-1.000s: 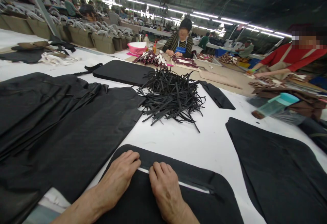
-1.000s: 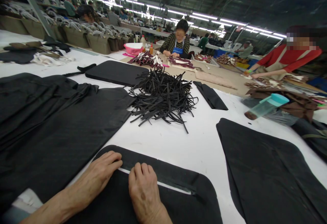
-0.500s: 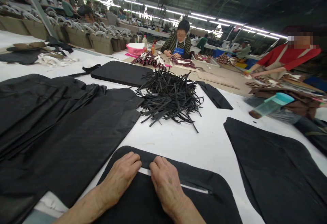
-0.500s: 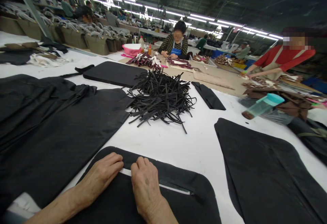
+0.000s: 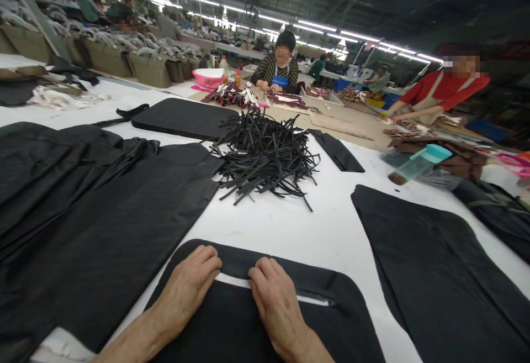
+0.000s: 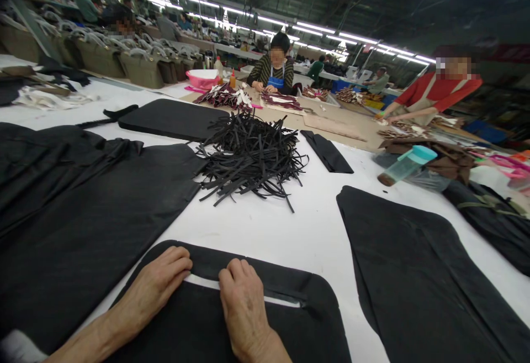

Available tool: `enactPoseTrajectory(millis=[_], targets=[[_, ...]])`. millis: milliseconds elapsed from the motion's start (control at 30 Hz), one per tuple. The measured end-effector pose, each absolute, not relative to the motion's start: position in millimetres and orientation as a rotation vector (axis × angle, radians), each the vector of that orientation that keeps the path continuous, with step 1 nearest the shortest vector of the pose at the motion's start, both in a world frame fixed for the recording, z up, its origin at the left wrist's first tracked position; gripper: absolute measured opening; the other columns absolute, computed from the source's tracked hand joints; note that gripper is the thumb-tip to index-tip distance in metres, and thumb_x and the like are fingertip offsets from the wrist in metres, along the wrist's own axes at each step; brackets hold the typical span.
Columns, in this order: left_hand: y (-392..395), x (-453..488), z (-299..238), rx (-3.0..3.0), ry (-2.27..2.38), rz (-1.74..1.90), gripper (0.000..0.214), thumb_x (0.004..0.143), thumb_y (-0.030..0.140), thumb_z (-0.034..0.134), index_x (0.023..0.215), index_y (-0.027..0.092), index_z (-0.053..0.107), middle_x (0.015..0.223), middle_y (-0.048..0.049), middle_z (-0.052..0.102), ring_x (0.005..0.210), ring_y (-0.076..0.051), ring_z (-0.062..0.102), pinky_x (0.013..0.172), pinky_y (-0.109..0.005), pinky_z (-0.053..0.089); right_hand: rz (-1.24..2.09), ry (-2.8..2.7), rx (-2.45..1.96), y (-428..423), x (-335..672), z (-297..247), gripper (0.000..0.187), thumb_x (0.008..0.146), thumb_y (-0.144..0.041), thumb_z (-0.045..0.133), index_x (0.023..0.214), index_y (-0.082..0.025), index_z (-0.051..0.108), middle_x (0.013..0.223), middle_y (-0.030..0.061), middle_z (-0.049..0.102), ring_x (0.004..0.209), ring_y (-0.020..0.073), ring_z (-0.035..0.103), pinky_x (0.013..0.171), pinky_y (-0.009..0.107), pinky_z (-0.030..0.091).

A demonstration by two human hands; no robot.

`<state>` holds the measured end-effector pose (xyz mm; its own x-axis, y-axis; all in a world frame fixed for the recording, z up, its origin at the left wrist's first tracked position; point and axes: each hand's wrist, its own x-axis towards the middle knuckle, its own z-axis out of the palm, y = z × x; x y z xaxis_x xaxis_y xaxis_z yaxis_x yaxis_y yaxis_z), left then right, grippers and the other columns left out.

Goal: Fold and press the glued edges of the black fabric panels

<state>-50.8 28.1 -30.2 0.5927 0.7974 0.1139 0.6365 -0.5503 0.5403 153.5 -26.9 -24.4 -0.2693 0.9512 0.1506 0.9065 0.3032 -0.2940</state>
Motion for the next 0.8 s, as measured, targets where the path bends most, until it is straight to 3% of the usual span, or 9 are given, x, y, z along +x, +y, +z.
enactPoseTrajectory(millis=[267, 800], targets=[[28.0, -46.3, -18.7, 2.354, 1.206, 0.44, 0.023, 0.092, 0.018, 0.033, 0.078, 0.02, 0.052, 0.088, -0.0017, 0.053, 0.083, -0.017, 0.048, 0.072, -0.032, 0.04, 0.289, -2.066, -1.898, -31.4, 165.9, -16.8, 0.016, 0.084, -0.008, 0.055, 0.074, -0.021, 0.054, 0.08, 0.0002, 0.054, 0.078, 0.0183, 0.049, 0.07, 0.029, 0.037], [24.4, -35.4, -12.1, 2.395, 1.412, 0.271, 0.026, 0.091, 0.015, 0.032, 0.08, 0.019, 0.055, 0.089, -0.0056, 0.054, 0.086, -0.022, 0.047, 0.076, -0.04, 0.037, 0.273, -2.072, -2.195, -25.3, 154.9, -5.8, 0.015, 0.085, -0.011, 0.053, 0.077, -0.022, 0.059, 0.085, 0.0039, 0.059, 0.081, 0.0246, 0.051, 0.069, 0.037, 0.034]])
